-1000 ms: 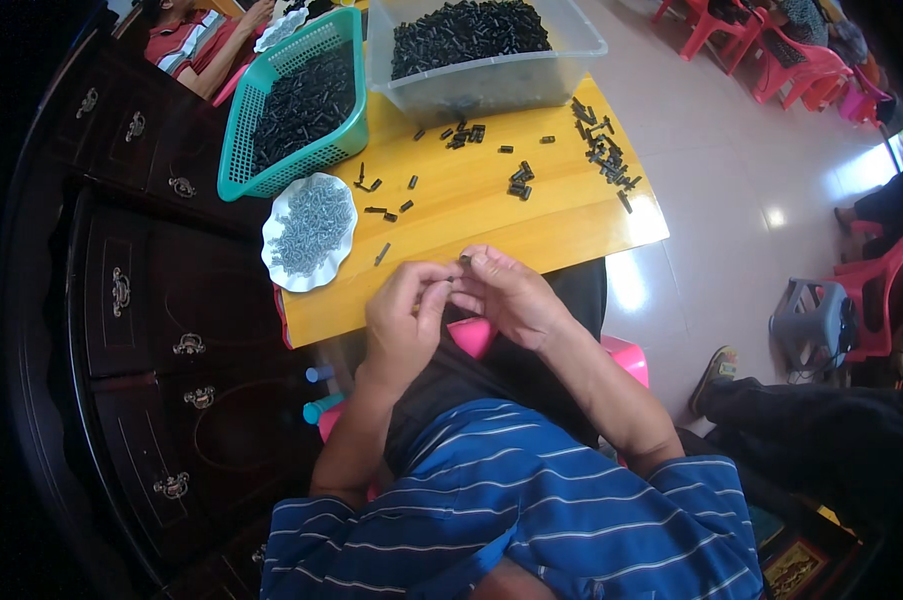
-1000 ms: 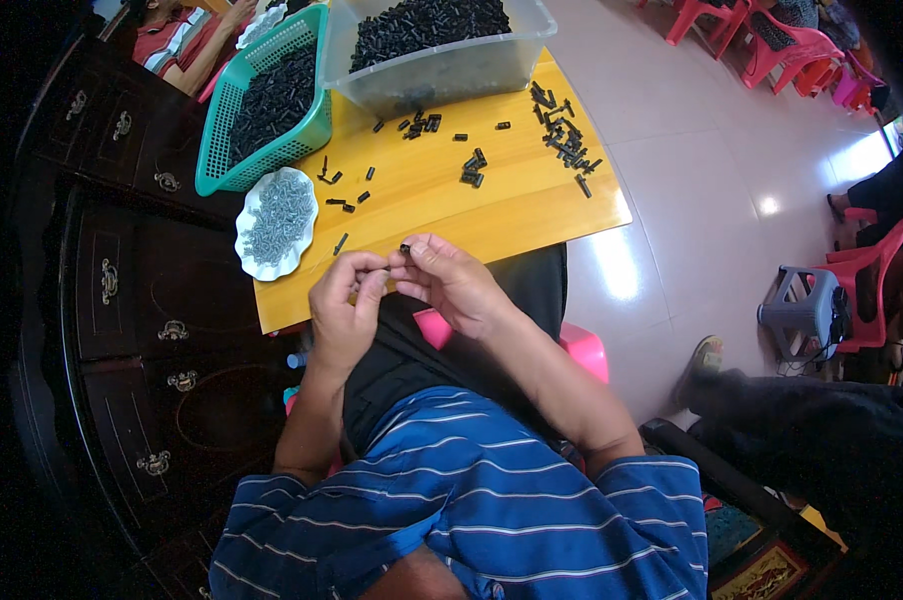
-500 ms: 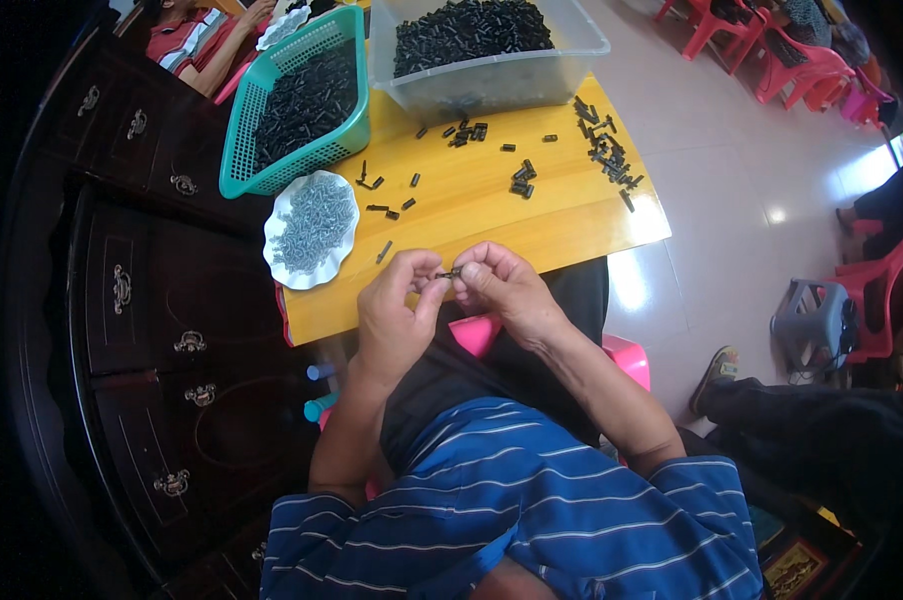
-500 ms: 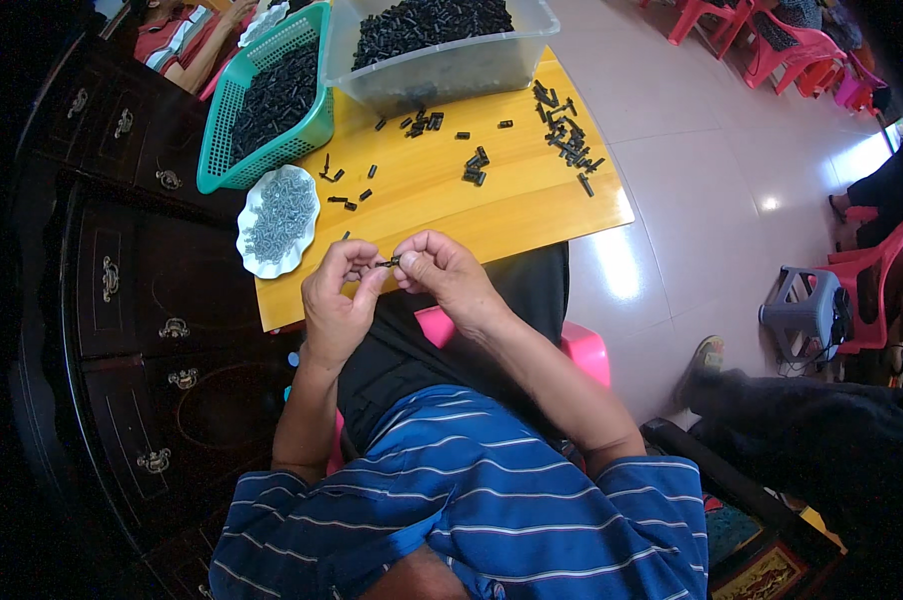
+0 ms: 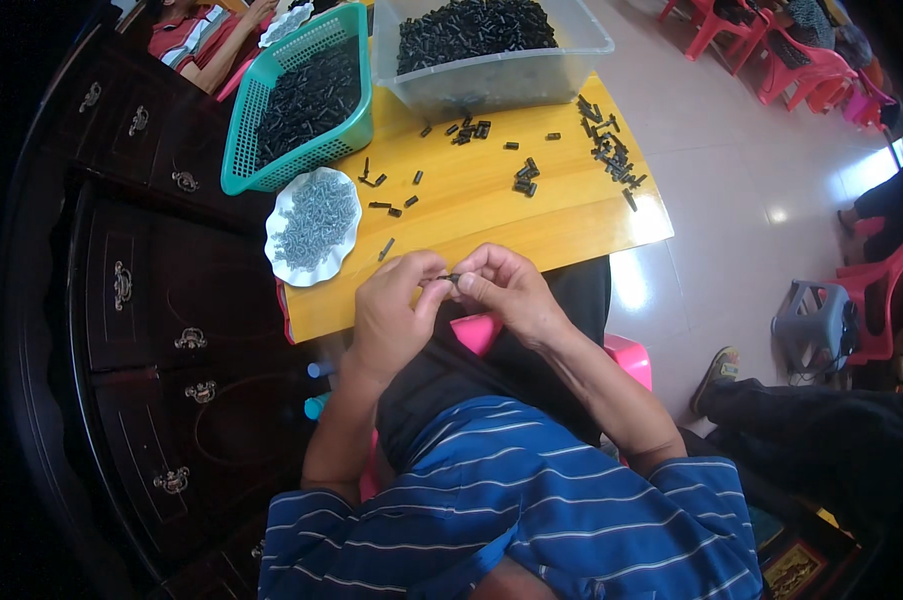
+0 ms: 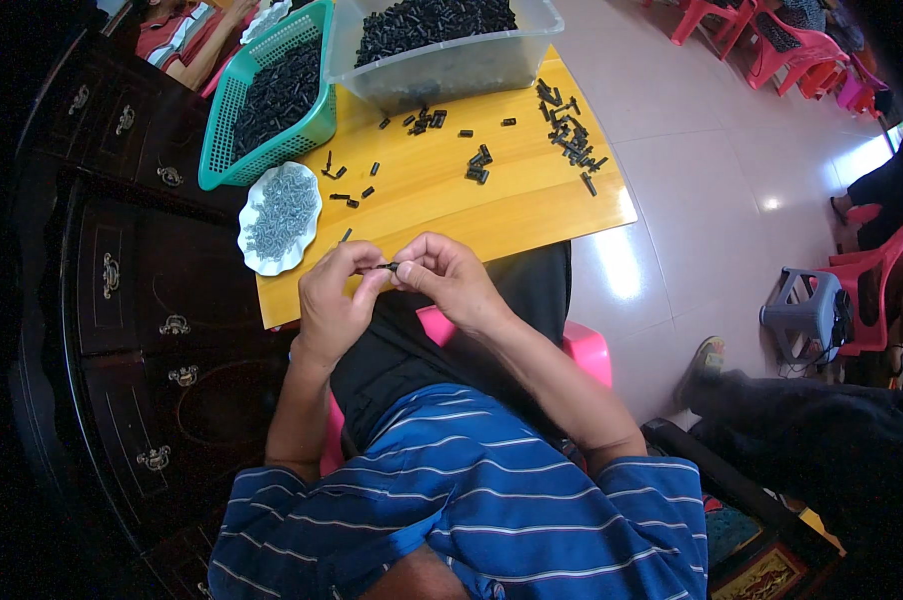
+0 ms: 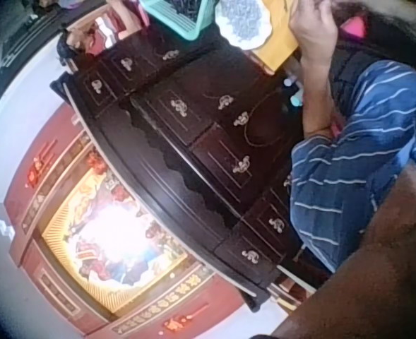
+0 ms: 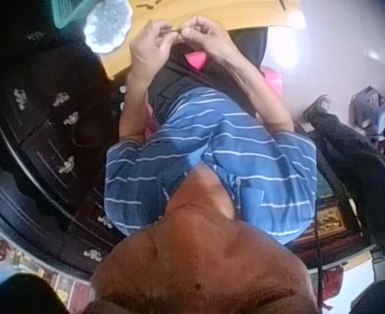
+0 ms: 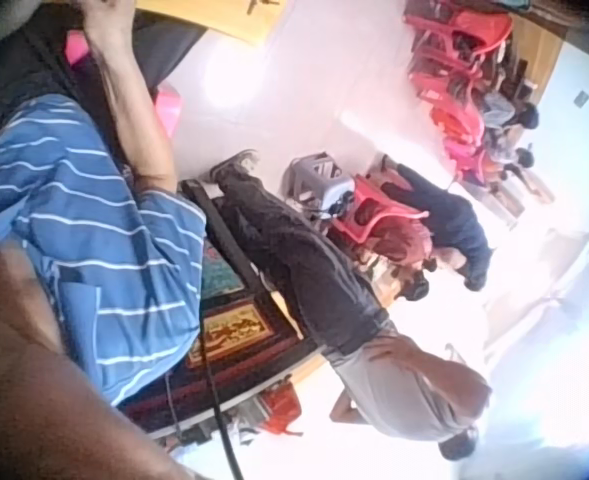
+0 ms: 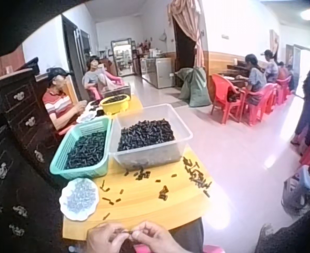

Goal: The person assembles small black plastic components by hand, taking pieces from a large bin and attaching them to other small parts. The person picks up items from a tray and a pile on the table, presses them together, and places the assembled units into a separate basket.

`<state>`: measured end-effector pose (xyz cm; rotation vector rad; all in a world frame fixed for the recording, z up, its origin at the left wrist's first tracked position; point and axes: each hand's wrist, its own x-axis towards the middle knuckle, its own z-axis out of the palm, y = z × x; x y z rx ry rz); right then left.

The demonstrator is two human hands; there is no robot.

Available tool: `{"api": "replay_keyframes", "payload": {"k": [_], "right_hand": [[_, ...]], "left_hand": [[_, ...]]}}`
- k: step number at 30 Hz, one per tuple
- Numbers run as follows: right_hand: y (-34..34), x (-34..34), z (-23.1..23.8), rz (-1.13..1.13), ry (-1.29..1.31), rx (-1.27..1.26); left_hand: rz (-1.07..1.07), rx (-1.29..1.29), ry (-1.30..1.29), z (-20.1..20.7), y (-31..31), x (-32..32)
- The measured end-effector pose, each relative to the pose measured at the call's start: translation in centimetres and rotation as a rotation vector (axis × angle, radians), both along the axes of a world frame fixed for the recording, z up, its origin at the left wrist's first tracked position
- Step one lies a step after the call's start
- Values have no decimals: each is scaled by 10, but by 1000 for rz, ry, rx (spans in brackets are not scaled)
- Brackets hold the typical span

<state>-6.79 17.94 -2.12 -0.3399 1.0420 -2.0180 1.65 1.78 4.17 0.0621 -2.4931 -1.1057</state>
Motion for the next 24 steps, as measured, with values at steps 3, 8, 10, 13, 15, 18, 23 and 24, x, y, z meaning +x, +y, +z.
{"api": "replay_keyframes", "payload": {"k": [3, 8, 10, 13, 15, 18, 23, 24], "right_hand": [[4, -6, -5, 46, 10, -14], [6, -8, -6, 105, 28, 65], [6, -8, -7, 123, 4, 69], [10, -11, -4, 158, -27, 81], [11, -15, -9, 198, -63, 58], [11, -16, -12, 252, -137, 29], [7, -10, -14, 289, -236, -14], [6, -9, -12, 280, -260, -48]], "left_hand": [[-91, -195, 58, 7, -4, -2], [-300, -285, 100, 14, -12, -4], [-326, -300, 98, 15, -13, -5], [-370, -324, 90, 16, -14, -6], [-391, -333, 85, 17, -15, -7], [-482, -359, 122, 19, -18, -9], [-452, -358, 33, 28, -23, -7], [-449, -361, 34, 29, -24, -7]]}}
